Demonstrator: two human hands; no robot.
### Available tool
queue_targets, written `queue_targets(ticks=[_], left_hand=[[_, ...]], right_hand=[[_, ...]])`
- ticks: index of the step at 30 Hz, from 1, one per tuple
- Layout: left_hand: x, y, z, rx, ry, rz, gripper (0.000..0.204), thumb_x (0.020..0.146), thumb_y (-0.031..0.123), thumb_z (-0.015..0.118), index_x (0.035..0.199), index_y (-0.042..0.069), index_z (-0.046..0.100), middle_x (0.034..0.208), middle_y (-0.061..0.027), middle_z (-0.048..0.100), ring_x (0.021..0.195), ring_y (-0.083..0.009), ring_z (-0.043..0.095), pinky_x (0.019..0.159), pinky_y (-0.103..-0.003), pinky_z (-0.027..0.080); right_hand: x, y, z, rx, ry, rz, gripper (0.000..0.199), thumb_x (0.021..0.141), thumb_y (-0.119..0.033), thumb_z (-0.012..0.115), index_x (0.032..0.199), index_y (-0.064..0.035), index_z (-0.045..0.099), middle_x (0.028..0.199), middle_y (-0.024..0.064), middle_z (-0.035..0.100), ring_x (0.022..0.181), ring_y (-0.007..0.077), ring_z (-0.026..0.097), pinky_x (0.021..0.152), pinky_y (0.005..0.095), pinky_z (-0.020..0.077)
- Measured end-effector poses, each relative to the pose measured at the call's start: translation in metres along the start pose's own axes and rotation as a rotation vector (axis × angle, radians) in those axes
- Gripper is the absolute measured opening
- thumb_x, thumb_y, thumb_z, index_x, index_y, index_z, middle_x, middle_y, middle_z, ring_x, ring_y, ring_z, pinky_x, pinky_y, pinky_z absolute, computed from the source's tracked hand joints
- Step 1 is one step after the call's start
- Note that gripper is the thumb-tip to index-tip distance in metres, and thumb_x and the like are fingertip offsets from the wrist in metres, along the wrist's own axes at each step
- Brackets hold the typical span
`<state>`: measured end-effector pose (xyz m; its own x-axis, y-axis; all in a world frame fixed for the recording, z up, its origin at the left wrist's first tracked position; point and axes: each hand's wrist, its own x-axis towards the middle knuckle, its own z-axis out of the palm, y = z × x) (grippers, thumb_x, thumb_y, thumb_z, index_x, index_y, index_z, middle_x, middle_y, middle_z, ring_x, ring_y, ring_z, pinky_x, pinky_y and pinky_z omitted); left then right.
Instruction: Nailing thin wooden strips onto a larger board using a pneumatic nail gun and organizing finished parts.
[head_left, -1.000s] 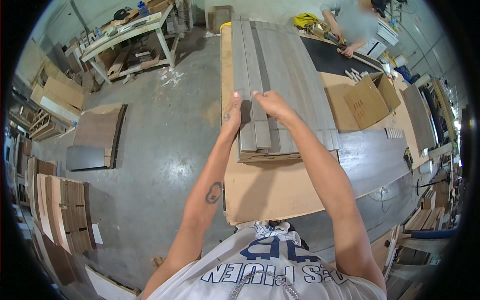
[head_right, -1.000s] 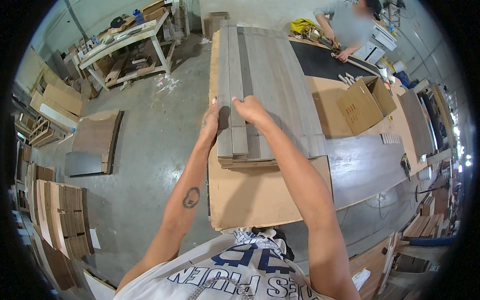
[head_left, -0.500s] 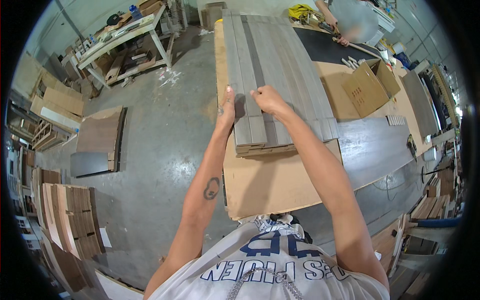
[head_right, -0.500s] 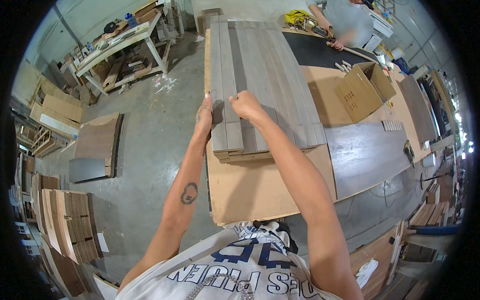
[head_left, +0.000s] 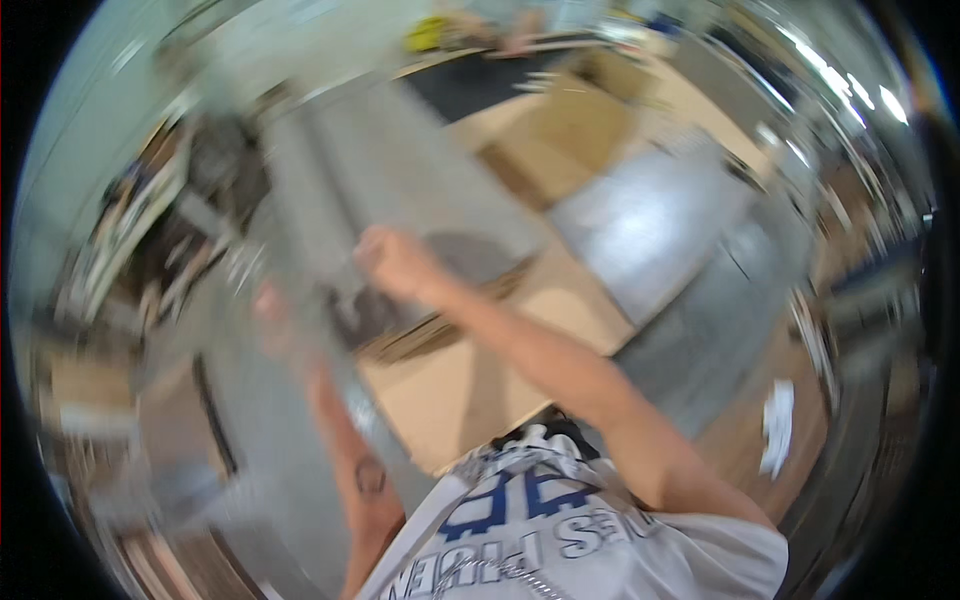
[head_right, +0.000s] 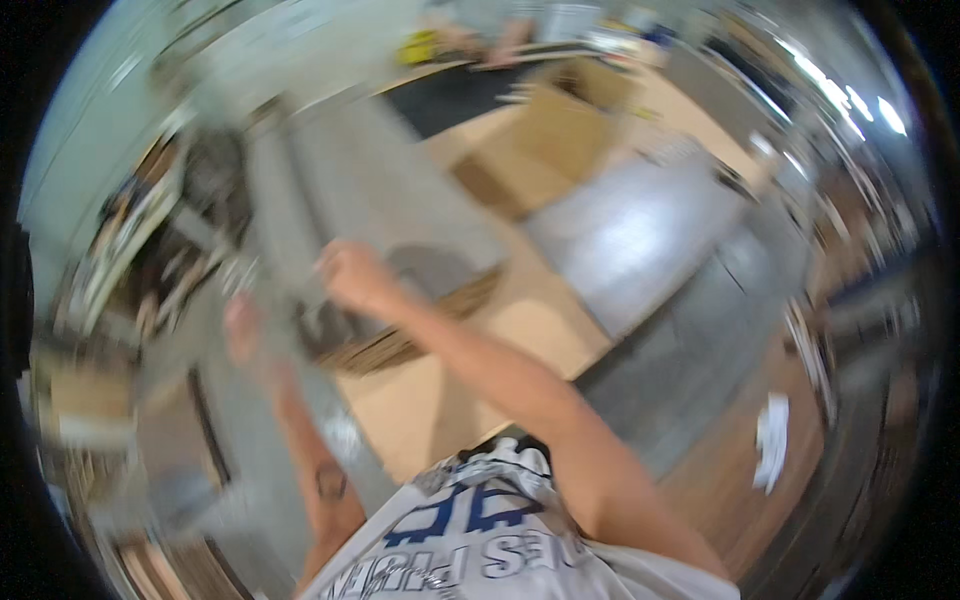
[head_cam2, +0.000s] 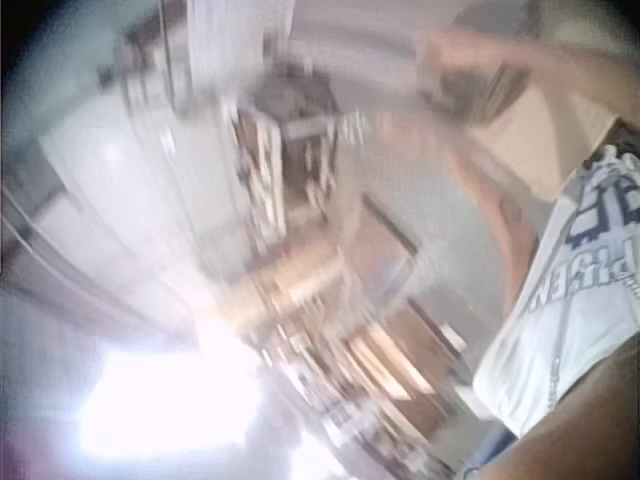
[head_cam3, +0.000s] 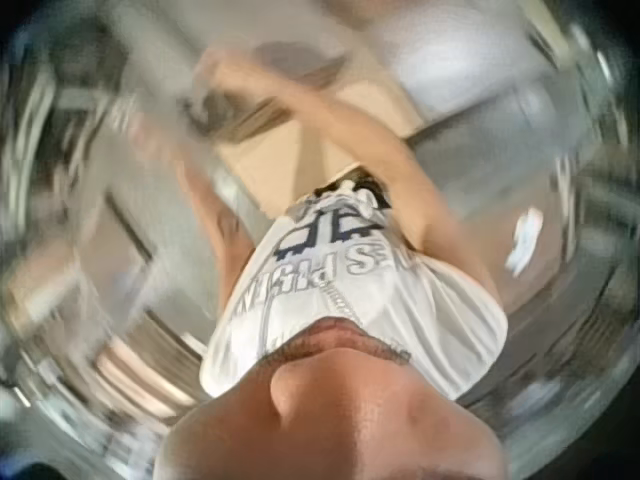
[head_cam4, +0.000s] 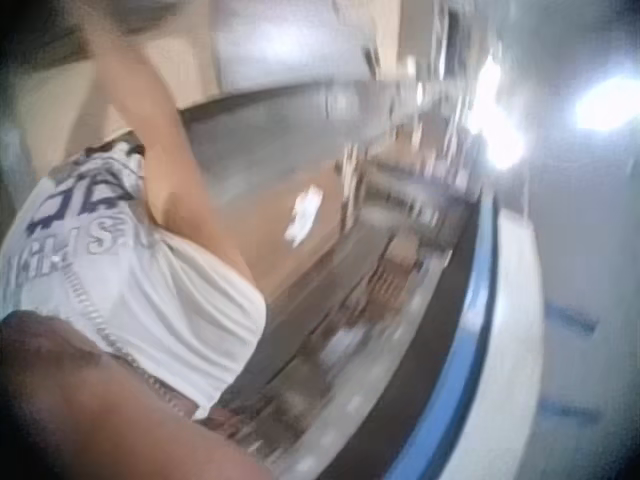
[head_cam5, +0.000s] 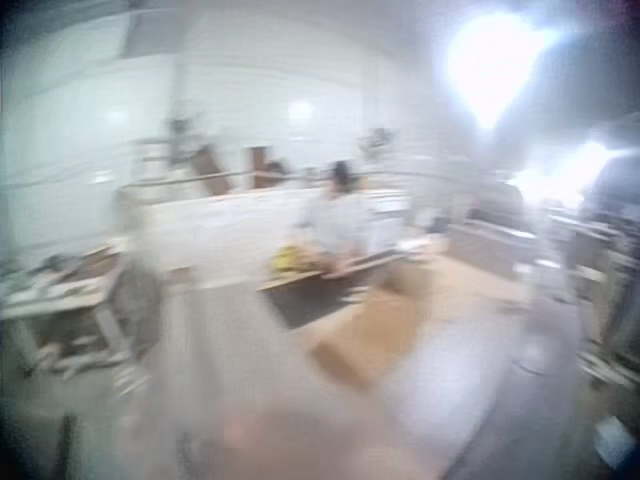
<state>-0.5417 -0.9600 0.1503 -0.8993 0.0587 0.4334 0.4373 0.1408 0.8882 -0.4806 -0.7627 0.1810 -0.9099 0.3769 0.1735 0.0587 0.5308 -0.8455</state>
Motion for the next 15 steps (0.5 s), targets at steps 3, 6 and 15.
queue_targets(ticks=[3, 6, 15], left_hand=[[-0.043, 0.082, 0.006, -0.228, 0.121, 0.027, 0.047, 0.108, 0.032, 0.042, 0.130, -0.006, 0.059, 0.121, -0.0196, 0.064, 0.111, -0.0255, 0.061, 0.100, -0.038, 0.048], [-0.114, 0.117, 0.046, -0.383, -0.302, -0.087, 0.040, 0.105, 0.030, 0.054, 0.117, -0.007, 0.063, 0.100, -0.0125, 0.065, 0.091, -0.0196, 0.060, 0.087, -0.033, 0.049], [-0.304, 0.179, 0.236, -0.324, -1.443, -0.148, 0.035, 0.103, 0.031, 0.060, 0.086, 0.000, 0.064, 0.085, -0.0144, 0.066, 0.082, -0.0248, 0.061, 0.078, -0.040, 0.048]], right_hand=[[-0.092, 0.015, -0.047, 0.238, 0.113, -0.091, 0.018, 0.097, -0.021, 0.055, 0.090, -0.0043, 0.058, 0.081, 0.0155, 0.063, 0.072, 0.0264, 0.059, 0.067, 0.0382, 0.0481], [-0.200, 0.050, -0.087, 0.349, 0.370, 0.067, 0.020, 0.100, -0.021, 0.058, 0.096, -0.0017, 0.063, 0.073, 0.0062, 0.064, 0.062, 0.0155, 0.059, 0.059, 0.0321, 0.0468], [-0.518, 0.164, -0.142, 0.279, 1.088, 0.847, 0.023, 0.094, -0.022, 0.059, 0.094, -0.0015, 0.067, 0.071, 0.0079, 0.070, 0.062, 0.0139, 0.067, 0.060, 0.0306, 0.0523]])
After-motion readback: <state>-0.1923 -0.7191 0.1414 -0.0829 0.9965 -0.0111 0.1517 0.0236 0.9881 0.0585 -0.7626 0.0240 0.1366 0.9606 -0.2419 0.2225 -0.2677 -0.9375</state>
